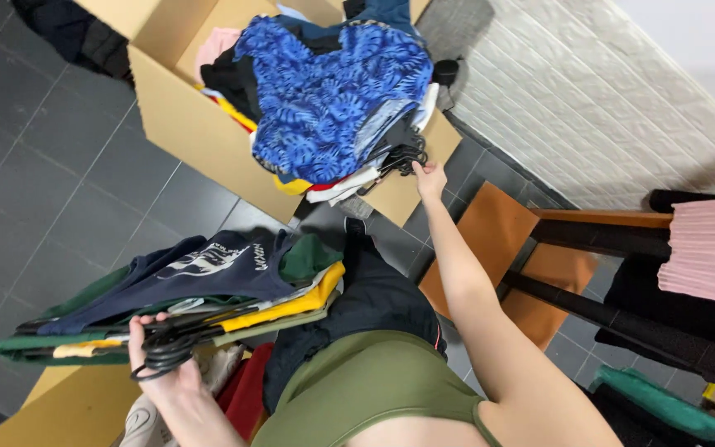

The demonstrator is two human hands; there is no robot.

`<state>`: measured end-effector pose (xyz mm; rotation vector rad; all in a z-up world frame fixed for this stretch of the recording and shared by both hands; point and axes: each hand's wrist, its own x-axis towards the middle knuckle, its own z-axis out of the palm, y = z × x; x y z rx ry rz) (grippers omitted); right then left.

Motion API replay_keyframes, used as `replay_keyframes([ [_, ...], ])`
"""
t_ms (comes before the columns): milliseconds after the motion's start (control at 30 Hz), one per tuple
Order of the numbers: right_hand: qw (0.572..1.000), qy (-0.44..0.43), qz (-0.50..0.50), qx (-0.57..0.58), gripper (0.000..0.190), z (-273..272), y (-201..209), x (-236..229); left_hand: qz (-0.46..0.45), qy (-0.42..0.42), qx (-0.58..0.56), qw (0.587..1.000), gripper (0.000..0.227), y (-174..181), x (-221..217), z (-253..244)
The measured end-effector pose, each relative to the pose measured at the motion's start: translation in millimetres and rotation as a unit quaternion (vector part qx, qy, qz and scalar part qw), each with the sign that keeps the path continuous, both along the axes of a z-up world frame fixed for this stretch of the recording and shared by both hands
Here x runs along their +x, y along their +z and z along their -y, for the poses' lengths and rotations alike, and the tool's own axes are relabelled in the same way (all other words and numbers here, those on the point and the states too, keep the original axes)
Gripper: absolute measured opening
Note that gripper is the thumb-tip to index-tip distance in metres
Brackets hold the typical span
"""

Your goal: Hanging various garments on plastic hangers and placing them into a cardboard box

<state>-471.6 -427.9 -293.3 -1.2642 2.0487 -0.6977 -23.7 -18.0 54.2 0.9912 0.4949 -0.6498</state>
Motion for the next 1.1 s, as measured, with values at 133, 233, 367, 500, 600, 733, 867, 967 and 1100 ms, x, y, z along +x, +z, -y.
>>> replay_keyframes([
  [133,0.942,-0.088,0.314,0.083,0.072,1.1,37.5,12.6,-0.004,-0.034,-0.011,0.999,0.010,-6.9,-10.2,15.8],
  [233,0.905,-0.061,0.412,0.089,0.063,13.0,31.7,12.6,-0.003,-0.049,-0.024,0.999,0.018,-14.1,-16.5,23.2],
  [367,0.933,-0.032,0.357,0.044,0.030,26.8,43.4,16.5,0.002,-0.058,-0.038,0.998,0.029,-21.7,-20.2,19.7],
  [500,0.977,0.029,0.213,-0.001,0.027,50.7,92.4,32.4,0.007,-0.055,-0.051,0.997,0.037,-34.4,-19.4,20.4],
  [600,0.965,0.046,0.253,-0.051,0.021,71.1,132.9,61.5,-0.006,-0.051,-0.072,0.996,0.040,-40.7,-24.3,23.1],
  [733,0.933,0.167,0.300,-0.105,0.018,99.1,198.4,122.0,-0.008,-0.023,-0.063,0.998,0.036,-36.9,-38.8,35.2],
  [867,0.888,0.306,0.304,-0.158,0.014,103.4,276.1,195.8,-0.018,0.003,-0.077,0.997,0.036,-35.3,-46.3,40.1],
  [967,0.851,0.391,0.306,-0.171,0.016,79.6,347.6,247.6,0.012,0.003,-0.063,0.998,0.038,-24.0,-50.8,42.8],
  [1100,0.792,0.495,0.312,-0.175,0.011,36.9,413.8,296.5,0.050,0.004,-0.033,0.998,0.041,-5.5,-51.9,56.0],
])
